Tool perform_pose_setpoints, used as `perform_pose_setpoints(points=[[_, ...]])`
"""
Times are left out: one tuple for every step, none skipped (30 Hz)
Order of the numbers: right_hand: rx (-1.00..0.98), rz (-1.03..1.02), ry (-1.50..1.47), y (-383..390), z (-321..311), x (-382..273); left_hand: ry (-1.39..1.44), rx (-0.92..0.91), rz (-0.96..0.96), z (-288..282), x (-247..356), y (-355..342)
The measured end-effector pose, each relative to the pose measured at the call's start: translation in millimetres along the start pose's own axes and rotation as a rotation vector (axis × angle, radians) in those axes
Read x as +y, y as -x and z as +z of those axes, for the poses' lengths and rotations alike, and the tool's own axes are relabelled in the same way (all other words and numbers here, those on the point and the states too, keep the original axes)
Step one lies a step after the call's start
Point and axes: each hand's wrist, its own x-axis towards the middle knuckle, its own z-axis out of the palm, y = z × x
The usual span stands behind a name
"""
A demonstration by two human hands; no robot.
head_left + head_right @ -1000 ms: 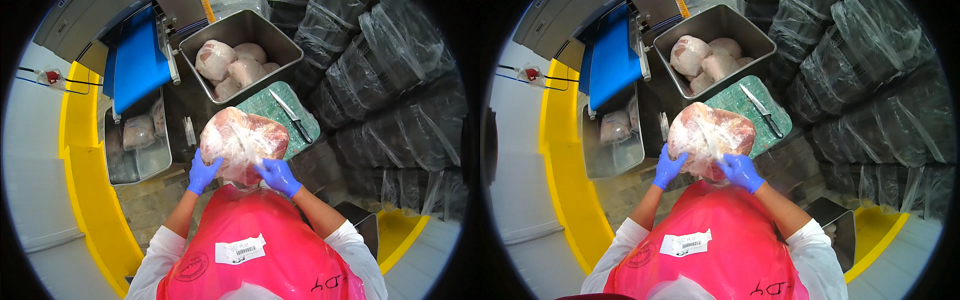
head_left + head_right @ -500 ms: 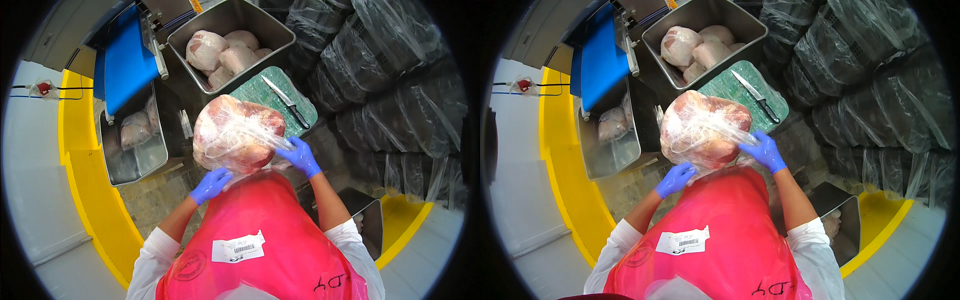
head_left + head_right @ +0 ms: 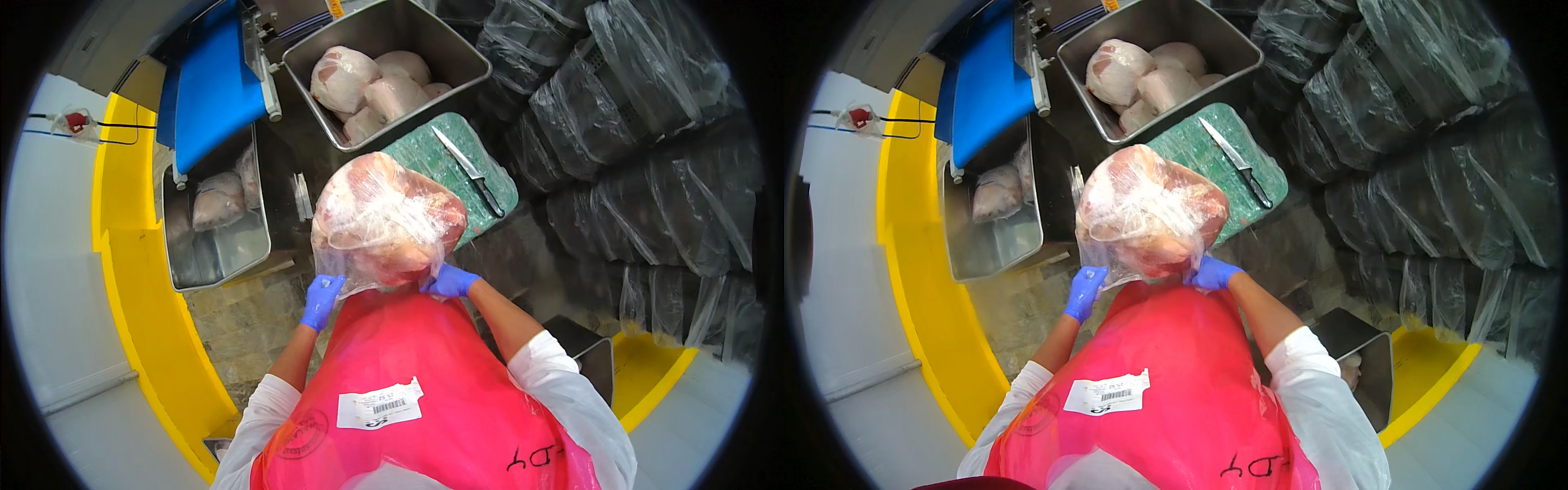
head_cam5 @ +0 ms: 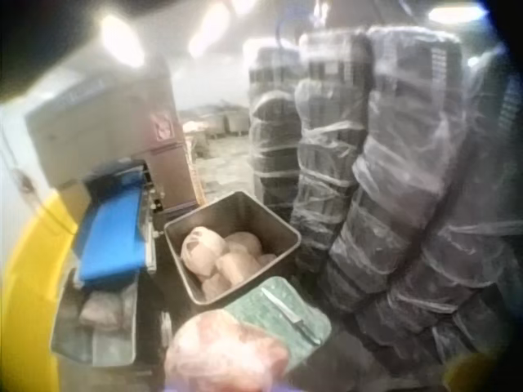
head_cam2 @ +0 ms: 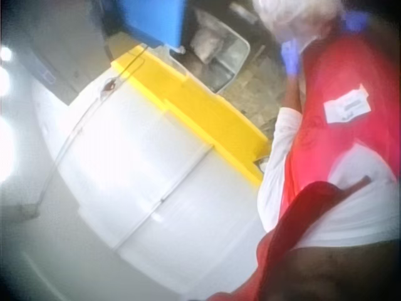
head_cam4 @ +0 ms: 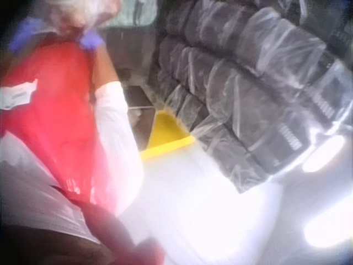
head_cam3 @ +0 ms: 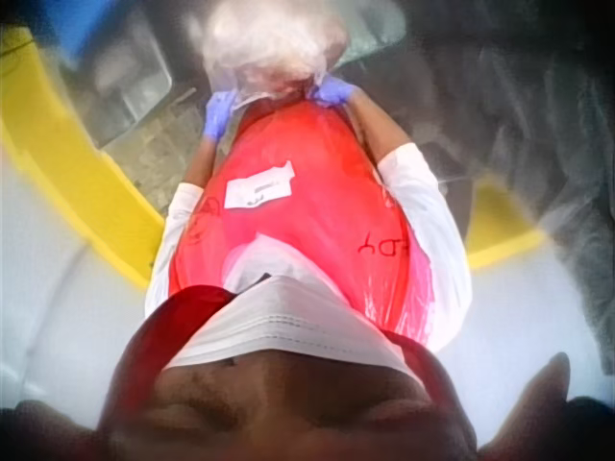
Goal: The person trims fat from a large piece of raw meat using a knife on a green cutting board. The trimmed fat is placed into a metal bin. The person then wraps the trimmed meat in plastic wrap and places it into a metal bin.
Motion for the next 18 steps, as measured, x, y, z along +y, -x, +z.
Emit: perform_pose_setpoints(points=[[0.033,0.099,-0.188,19.9,-2.2,-27.8,0.049,-0.021,-0.05,4.9,17.8,9.4],[0.066,0.205,-0.381,40.9,-6.0,-54.3,0.097,-0.048,-0.104,10.5,29.7,15.7],[0.144,0.164,-0.476,55.4,-13.4,-69.4,0.085,-0.106,-0.068,17.9,36.6,18.3],[0.157,0.152,-0.494,59.8,-17.7,-68.9,0.069,-0.171,-0.033,26.6,42.6,17.9],[0.171,0.143,-0.514,63.9,-22.6,-66.8,0.052,-0.239,0.0,31.3,48.9,15.6],[0.185,0.134,-0.534,66.2,-27.0,-66.2,0.017,-0.345,-0.072,32.3,58.8,7.6],[0.18,0.145,-0.489,81.0,-38.4,-87.7,-0.01,-0.44,-0.146,32.7,69.6,-2.0],[0.259,0.014,-0.437,83.2,-43.0,-85.7,-0.042,-0.544,-0.218,35.0,80.8,-8.9],[0.336,-0.117,-0.383,87.5,-48.0,-80.7,0.052,-0.54,-0.215,36.9,88.5,-9.6],[0.411,-0.246,-0.328,91.4,-53.3,-74.8,0.147,-0.535,-0.214,39.7,96.4,-7.8],[0.467,-0.226,-0.369,94.4,-58.2,-69.1,0.238,-0.534,-0.217,43.3,105.0,-5.1],[0.523,-0.205,-0.41,95.9,-64.4,-62.8,0.259,-0.547,-0.21,49.4,114.0,-3.4],[0.578,-0.189,-0.449,95.7,-70.3,-56.6,0.28,-0.556,-0.198,57.6,125.6,-1.0],[0.637,-0.172,-0.484,98.8,-73.6,-49.2,0.303,-0.568,-0.183,68.1,133.1,0.1],[0.647,-0.174,-0.584,91.9,-68.5,-28.9,0.288,-0.616,-0.142,79.6,134.8,-0.6],[0.661,-0.129,-0.528,80.2,-54.0,-8.6,0.221,-0.679,-0.112,93.2,135.5,0.2],[0.676,-0.084,-0.467,70.3,-34.7,12.1,0.158,-0.74,-0.076,107.3,135.5,0.9],[0.683,-0.041,-0.404,67.9,-20.1,21.3,0.097,-0.792,-0.04,117.5,132.7,0.7]])
